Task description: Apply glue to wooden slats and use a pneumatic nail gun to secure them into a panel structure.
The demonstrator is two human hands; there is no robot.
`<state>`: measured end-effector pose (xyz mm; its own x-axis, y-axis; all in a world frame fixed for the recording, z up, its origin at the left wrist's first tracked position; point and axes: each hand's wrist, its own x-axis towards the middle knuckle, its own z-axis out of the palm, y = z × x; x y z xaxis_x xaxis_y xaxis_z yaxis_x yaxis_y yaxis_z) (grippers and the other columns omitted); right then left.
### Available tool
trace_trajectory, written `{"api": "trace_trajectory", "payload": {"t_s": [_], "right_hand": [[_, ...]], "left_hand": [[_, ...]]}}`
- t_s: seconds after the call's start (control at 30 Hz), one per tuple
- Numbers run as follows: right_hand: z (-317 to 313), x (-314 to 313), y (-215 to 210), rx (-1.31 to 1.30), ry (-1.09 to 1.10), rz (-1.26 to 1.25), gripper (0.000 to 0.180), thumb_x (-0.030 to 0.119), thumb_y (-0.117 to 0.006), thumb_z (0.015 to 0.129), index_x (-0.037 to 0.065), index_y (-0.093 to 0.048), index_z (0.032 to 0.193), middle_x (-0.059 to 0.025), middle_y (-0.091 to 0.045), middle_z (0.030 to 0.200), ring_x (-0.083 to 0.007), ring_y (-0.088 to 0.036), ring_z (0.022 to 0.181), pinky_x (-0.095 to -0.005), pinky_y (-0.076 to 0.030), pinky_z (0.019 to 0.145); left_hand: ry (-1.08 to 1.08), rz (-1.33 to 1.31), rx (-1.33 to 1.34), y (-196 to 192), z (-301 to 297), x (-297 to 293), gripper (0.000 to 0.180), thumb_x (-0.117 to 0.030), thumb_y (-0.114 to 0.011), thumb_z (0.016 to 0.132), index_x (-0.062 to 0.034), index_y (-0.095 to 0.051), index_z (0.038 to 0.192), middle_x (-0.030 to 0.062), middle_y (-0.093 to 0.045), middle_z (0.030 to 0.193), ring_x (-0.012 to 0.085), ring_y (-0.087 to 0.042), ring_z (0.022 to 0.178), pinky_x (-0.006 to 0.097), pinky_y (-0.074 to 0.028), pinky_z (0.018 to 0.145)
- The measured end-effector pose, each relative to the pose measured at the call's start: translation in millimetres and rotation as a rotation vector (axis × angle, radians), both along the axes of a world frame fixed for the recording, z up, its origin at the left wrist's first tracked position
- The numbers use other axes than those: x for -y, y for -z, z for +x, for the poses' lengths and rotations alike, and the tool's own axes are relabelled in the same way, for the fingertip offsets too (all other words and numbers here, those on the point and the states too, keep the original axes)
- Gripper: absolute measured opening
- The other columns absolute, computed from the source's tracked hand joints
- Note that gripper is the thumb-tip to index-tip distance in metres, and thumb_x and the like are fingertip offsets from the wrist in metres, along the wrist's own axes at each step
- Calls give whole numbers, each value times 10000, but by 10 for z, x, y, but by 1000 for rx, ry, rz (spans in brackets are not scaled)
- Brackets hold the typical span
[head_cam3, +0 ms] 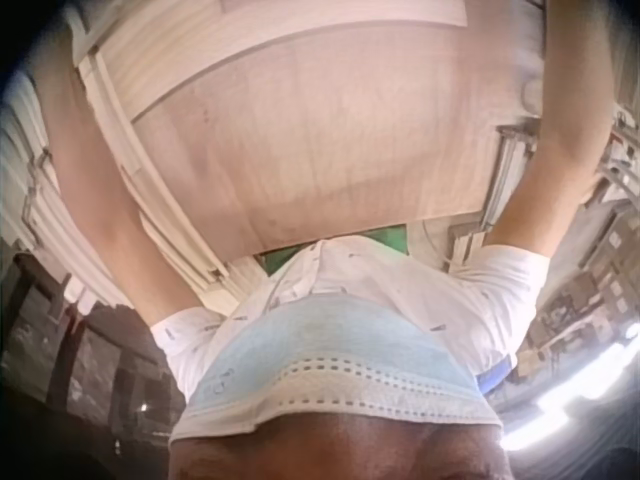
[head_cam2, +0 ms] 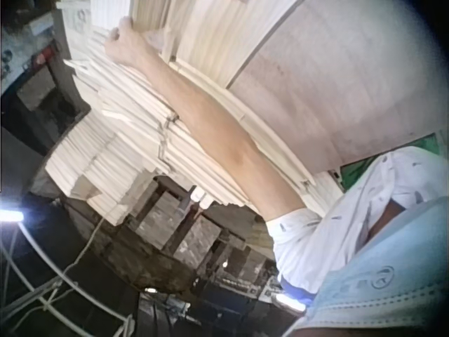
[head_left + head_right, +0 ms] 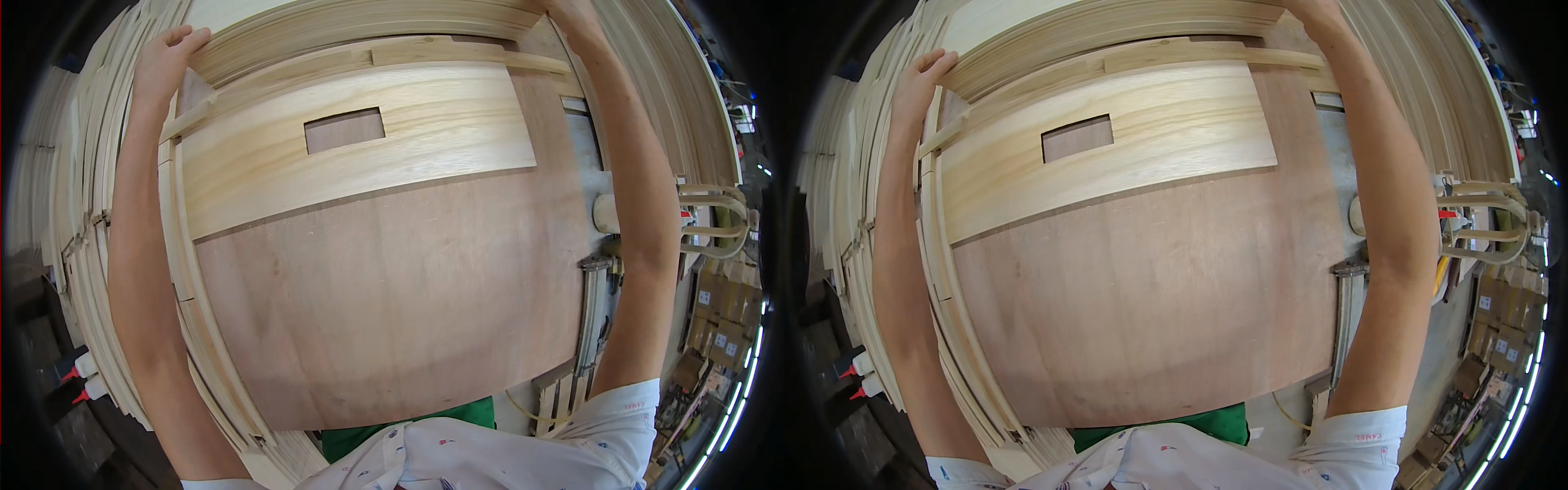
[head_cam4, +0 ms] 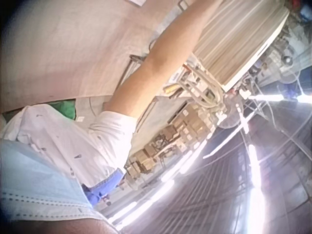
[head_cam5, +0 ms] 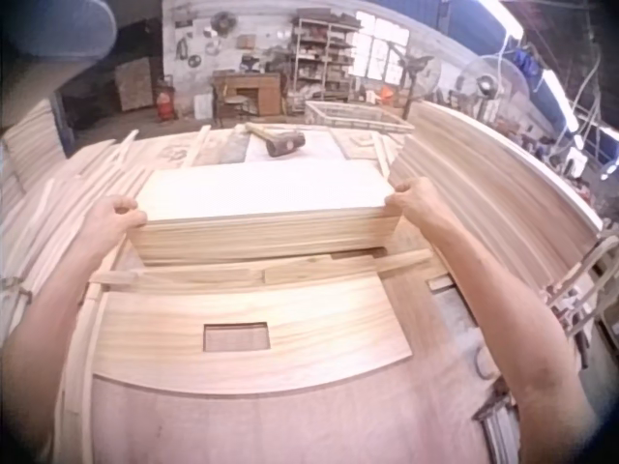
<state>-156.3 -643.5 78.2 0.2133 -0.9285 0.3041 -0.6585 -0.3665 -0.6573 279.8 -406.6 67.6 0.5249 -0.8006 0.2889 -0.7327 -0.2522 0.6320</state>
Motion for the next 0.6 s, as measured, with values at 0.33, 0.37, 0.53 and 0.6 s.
{"api": "trace_trajectory", "payload": {"t_s": [0.33,0.37,0.53,0.6], "right_hand": [[1,-105,-193,109,87,45,182,76,-677,734,-49,-719,860,-138,-692,757,-205,-658,709,-320,-501,651],[-34,-148,-231,125,88,87,221,71,-680,753,-48,-705,938,-144,-700,818,-214,-676,751,-322,-527,678],[-231,-859,-325,416,-221,231,468,169,-694,862,-116,-572,1212,-134,-656,1091,-191,-625,995,-294,-491,921],[-548,-1417,-301,664,-156,319,412,151,-671,874,-85,-597,1204,-136,-654,1078,-175,-622,970,-294,-495,865]], "left_hand": [[28,-101,-334,-99,48,-55,598,-249,-739,833,85,-532,1284,154,-647,1174,188,-618,1070,298,-432,968],[31,-106,-387,-124,33,-126,579,-249,-733,843,82,-537,1276,144,-651,1156,179,-618,1063,295,-439,959],[6,-182,-490,-190,28,-1064,533,-216,-756,816,53,-578,1240,127,-662,1099,187,-635,1015,285,-470,905],[-8,-235,-372,-330,-384,-1599,520,-211,-759,819,47,-584,1235,105,-659,1090,167,-622,1022,276,-464,916]]}}
